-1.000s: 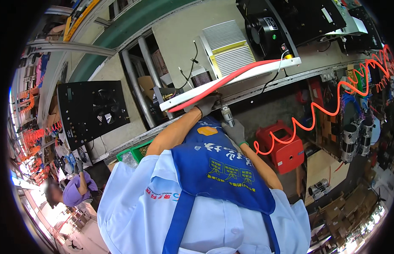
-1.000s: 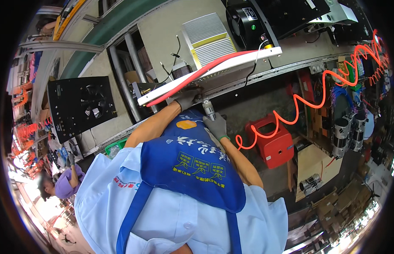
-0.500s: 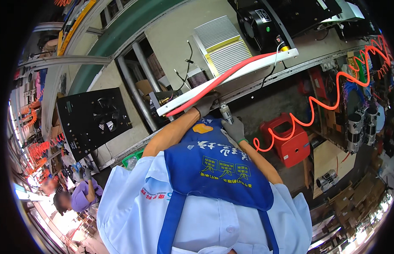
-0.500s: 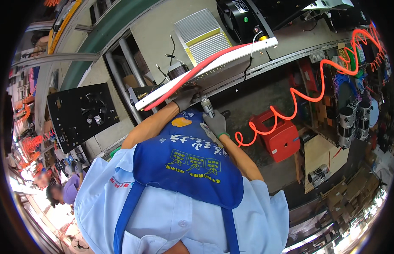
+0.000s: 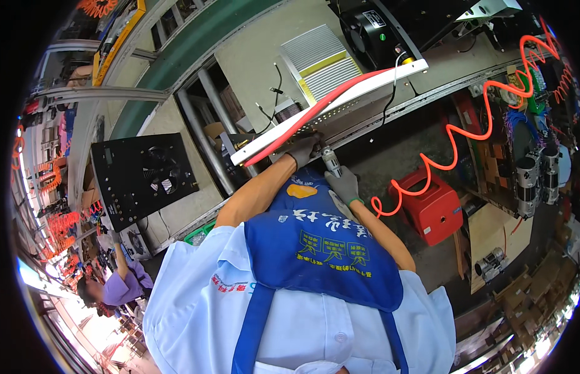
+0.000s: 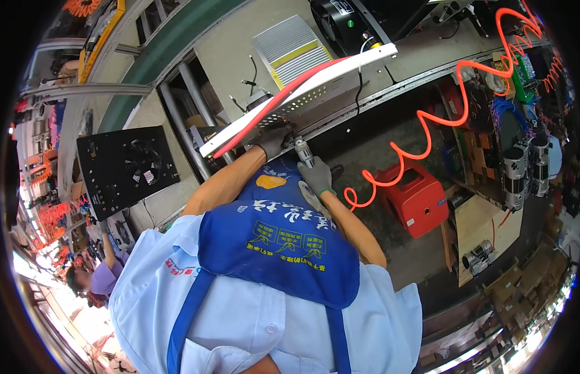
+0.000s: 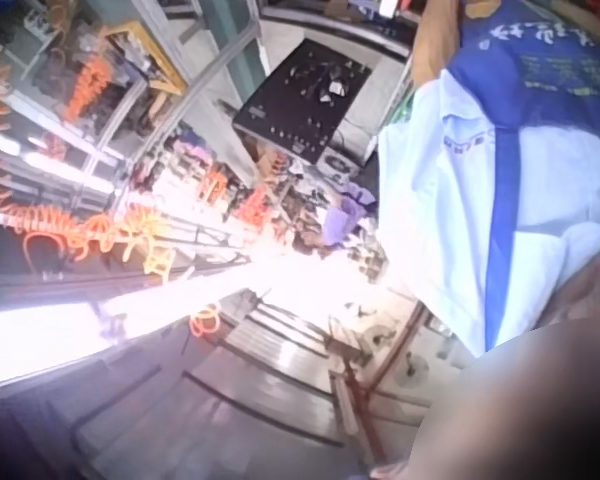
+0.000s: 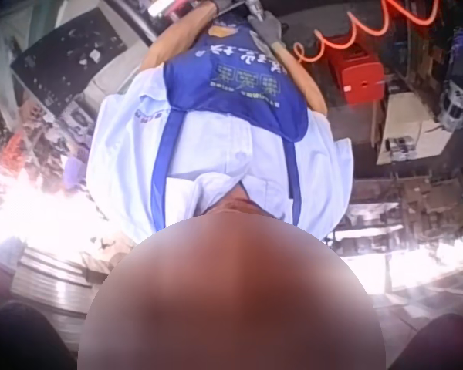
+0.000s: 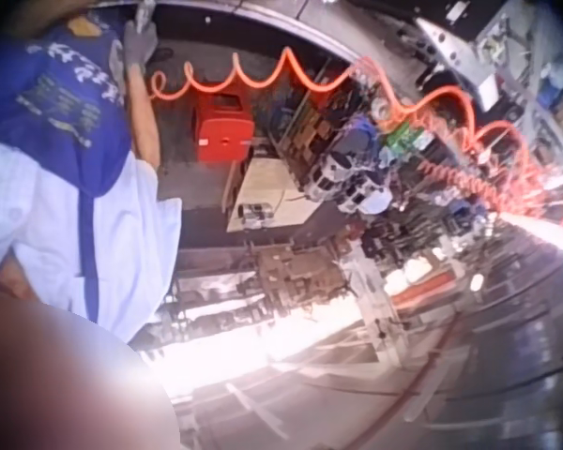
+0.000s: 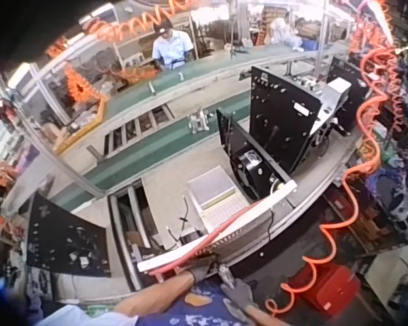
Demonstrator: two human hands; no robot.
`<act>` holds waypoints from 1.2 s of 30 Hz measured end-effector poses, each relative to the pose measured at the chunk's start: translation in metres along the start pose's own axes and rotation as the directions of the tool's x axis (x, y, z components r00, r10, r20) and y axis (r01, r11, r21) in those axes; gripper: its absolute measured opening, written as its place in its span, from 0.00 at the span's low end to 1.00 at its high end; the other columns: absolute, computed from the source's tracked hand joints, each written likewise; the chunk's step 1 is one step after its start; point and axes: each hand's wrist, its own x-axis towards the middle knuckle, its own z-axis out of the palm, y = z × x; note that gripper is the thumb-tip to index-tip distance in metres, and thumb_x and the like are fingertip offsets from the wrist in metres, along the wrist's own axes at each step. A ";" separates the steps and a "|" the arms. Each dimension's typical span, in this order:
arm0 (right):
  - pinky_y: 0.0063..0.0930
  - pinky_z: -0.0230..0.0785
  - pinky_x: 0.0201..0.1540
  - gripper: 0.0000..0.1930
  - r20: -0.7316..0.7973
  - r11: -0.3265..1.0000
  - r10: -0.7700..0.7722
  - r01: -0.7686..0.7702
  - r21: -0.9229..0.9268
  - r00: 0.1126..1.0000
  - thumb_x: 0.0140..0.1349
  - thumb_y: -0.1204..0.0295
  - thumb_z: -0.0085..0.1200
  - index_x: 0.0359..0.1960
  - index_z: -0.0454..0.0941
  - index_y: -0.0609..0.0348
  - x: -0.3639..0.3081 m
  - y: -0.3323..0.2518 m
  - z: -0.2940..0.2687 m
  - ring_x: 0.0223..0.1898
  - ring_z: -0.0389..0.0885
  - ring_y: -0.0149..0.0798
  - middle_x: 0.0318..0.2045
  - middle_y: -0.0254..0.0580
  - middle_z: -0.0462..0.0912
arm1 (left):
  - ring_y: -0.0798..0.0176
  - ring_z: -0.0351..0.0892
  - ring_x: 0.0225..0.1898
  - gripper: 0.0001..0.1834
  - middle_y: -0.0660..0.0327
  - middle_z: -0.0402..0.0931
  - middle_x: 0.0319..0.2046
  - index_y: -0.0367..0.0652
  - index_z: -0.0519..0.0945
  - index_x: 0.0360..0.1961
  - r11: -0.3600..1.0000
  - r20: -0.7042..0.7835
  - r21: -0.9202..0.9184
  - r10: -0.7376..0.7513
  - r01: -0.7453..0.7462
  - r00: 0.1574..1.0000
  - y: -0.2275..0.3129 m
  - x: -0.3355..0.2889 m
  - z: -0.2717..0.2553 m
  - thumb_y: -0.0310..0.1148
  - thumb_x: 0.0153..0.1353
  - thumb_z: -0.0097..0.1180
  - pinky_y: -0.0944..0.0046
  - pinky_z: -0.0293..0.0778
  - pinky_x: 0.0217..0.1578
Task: The person assembles an electronic device on a workbench. They place a metal heatsink onto a circuit board, secure it with screws using a power drill, and connect a blue wire to a terminal. The person handles various small components from green trays and uses a power tool to fasten parts together.
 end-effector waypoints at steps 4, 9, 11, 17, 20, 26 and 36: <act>0.44 0.76 0.46 0.28 -0.006 0.998 -0.032 0.032 -0.054 0.999 0.53 0.48 0.67 0.43 0.81 0.62 -0.002 0.001 0.000 0.40 0.87 0.54 0.36 0.58 0.86 | 0.73 0.63 0.22 0.11 0.69 0.70 0.24 0.43 0.82 0.39 0.998 0.023 0.059 0.011 -0.013 1.000 0.004 -0.002 -0.001 0.39 0.74 0.54 0.69 0.59 0.22; 0.44 0.75 0.46 0.27 -0.017 0.995 -0.089 0.088 -0.049 0.996 0.53 0.49 0.68 0.41 0.80 0.62 -0.017 0.005 -0.007 0.42 0.87 0.54 0.37 0.58 0.86 | 0.73 0.65 0.22 0.11 0.68 0.72 0.24 0.43 0.83 0.40 0.985 -0.045 0.120 0.131 -0.125 0.990 0.007 -0.029 0.014 0.39 0.72 0.56 0.69 0.61 0.22; 0.47 0.75 0.47 0.27 -0.011 0.994 -0.108 0.108 -0.022 0.994 0.53 0.49 0.67 0.40 0.79 0.62 -0.022 0.003 -0.014 0.42 0.86 0.57 0.36 0.58 0.86 | 0.72 0.67 0.21 0.10 0.67 0.73 0.23 0.43 0.83 0.40 0.990 -0.071 -0.002 0.140 -0.140 0.988 0.008 -0.035 0.022 0.37 0.71 0.57 0.68 0.61 0.22; 0.42 0.76 0.45 0.23 0.008 0.996 -0.089 0.088 0.030 0.996 0.53 0.52 0.68 0.36 0.80 0.61 -0.034 -0.018 -0.025 0.38 0.87 0.50 0.33 0.53 0.86 | 0.70 0.69 0.20 0.07 0.64 0.76 0.23 0.41 0.83 0.37 0.969 -0.078 -0.159 0.178 -0.188 0.981 0.005 -0.039 0.017 0.34 0.67 0.62 0.68 0.63 0.21; 0.40 0.75 0.43 0.23 0.012 0.995 -0.095 0.095 0.006 0.995 0.53 0.52 0.68 0.37 0.81 0.61 -0.033 -0.019 -0.026 0.37 0.87 0.47 0.32 0.52 0.86 | 0.70 0.70 0.20 0.07 0.64 0.76 0.23 0.42 0.83 0.35 0.973 -0.105 -0.129 0.179 -0.192 0.978 0.005 -0.037 0.018 0.35 0.67 0.62 0.68 0.64 0.21; 0.41 0.75 0.44 0.24 -0.062 0.991 -0.131 0.131 -0.001 0.989 0.55 0.52 0.68 0.40 0.82 0.61 -0.032 -0.019 -0.028 0.38 0.87 0.47 0.34 0.51 0.87 | 0.67 0.70 0.22 0.08 0.65 0.76 0.23 0.45 0.85 0.33 0.968 -0.079 0.098 0.238 -0.230 0.968 0.018 -0.037 0.026 0.36 0.66 0.61 0.63 0.66 0.25; 0.39 0.75 0.41 0.20 -0.067 0.975 -0.214 0.209 -0.069 0.975 0.54 0.58 0.70 0.37 0.81 0.64 -0.025 -0.004 -0.014 0.32 0.83 0.41 0.30 0.49 0.85 | 0.49 0.75 0.25 0.07 0.52 0.77 0.23 0.42 0.83 0.23 0.976 -0.089 0.020 0.218 -0.217 0.972 -0.026 0.008 0.030 0.33 0.51 0.58 0.50 0.71 0.28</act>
